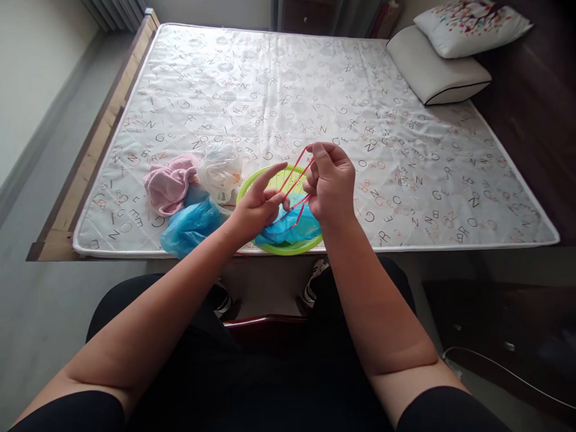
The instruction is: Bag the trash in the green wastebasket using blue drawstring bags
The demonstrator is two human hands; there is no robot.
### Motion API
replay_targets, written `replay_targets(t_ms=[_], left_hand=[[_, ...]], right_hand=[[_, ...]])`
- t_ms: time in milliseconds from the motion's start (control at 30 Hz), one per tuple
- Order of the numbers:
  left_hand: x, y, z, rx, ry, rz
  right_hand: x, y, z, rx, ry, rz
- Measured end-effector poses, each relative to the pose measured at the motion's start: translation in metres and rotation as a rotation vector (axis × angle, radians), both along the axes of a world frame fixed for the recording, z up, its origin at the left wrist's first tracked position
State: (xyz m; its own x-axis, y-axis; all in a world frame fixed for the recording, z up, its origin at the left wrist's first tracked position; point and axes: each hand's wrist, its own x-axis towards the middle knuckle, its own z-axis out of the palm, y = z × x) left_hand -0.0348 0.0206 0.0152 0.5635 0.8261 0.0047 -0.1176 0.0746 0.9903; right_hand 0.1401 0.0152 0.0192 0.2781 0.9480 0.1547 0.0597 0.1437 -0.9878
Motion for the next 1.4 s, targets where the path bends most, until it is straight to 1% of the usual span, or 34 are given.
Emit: replay_targets(t_ms=[67,133,167,233,300,333,367,467,567,633,667,700,767,833,900,967,1000,1067,1133,1167,1200,1233,1267,1400], left_hand=[[-0.002,-0.001,0.003,0.039,0.046,-0.104],[-0.003,-0.001,0.003,0.126,0.141,-0.18],[-0.003,-0.001,0.002,0.174,0.193,-0.173],[-0.002,-0.002,-0.001,0.235,0.262,-0.061],[0.0,-0.005,-0.005,0.244,0.277,0.058],[0.002,-0.006,-0.007,0.239,0.284,0.059],[0.003,-0.007,-0.009,0.235,0.296,0.015],[0.006,-0.009,-0.016,0.261,0.356,-0.171],[0.006,-0.007,-0.018,0.274,0.382,-0.287],[0.003,-0.004,-0.016,0.28,0.404,-0.363],[0.001,-0.002,-0.015,0.291,0.412,-0.376],[-0.001,0.0,-0.015,0.303,0.412,-0.364],[-0.003,0.004,-0.016,0.283,0.372,-0.267],[-0.004,0.006,-0.019,0.182,0.291,-0.14],[-0.003,0.008,-0.023,0.068,0.226,-0.063],[-0.004,0.009,-0.025,0.034,0.212,-0.061],[-0.005,0.009,-0.024,0.052,0.232,-0.092],[-0.008,0.01,-0.022,0.126,0.313,-0.202],[-0.01,0.011,-0.018,0.202,0.39,-0.333],[-0.011,0.011,-0.017,0.227,0.405,-0.372],[-0.011,0.01,-0.017,0.235,0.4,-0.382],[-0.01,0.009,-0.017,0.222,0.372,-0.355],[-0.008,0.007,-0.018,0.182,0.328,-0.295],[0.002,0.002,-0.023,-0.13,0.07,0.06]], right_hand=[[0.005,0.002,-0.004,0.001,-0.066,0.05],[0.005,0.002,-0.005,-0.008,-0.099,0.082],[0.004,0.002,-0.005,-0.014,-0.092,0.076],[0.001,0.001,-0.003,-0.03,-0.039,0.036],[-0.003,0.0,0.0,-0.049,0.023,0.002],[-0.006,0.0,0.002,-0.058,0.047,-0.004],[-0.009,-0.001,0.003,-0.064,0.067,-0.005],[-0.02,-0.003,0.005,-0.074,0.101,0.006],[-0.026,-0.006,0.004,-0.068,0.093,0.034],[-0.025,-0.007,0.002,-0.061,0.079,0.043],[-0.022,-0.007,0.002,-0.059,0.076,0.03],[-0.019,-0.007,0.002,-0.061,0.076,0.001],[-0.012,-0.006,0.002,-0.079,0.082,-0.087],[-0.006,-0.004,0.003,-0.128,0.097,-0.154],[-0.001,-0.003,0.004,-0.195,0.111,-0.161],[0.005,-0.002,0.002,-0.241,0.098,-0.121],[0.01,-0.001,0.001,-0.248,0.077,-0.096],[0.021,-0.001,-0.004,-0.244,0.001,-0.063],[0.034,-0.001,-0.009,-0.247,-0.113,-0.084],[0.039,-0.001,-0.013,-0.252,-0.168,-0.11],[0.044,-0.001,-0.016,-0.255,-0.213,-0.137],[0.047,0.0,-0.018,-0.252,-0.238,-0.158],[0.049,0.001,-0.021,-0.245,-0.24,-0.168],[0.045,0.002,-0.023,-0.198,-0.144,-0.126]])
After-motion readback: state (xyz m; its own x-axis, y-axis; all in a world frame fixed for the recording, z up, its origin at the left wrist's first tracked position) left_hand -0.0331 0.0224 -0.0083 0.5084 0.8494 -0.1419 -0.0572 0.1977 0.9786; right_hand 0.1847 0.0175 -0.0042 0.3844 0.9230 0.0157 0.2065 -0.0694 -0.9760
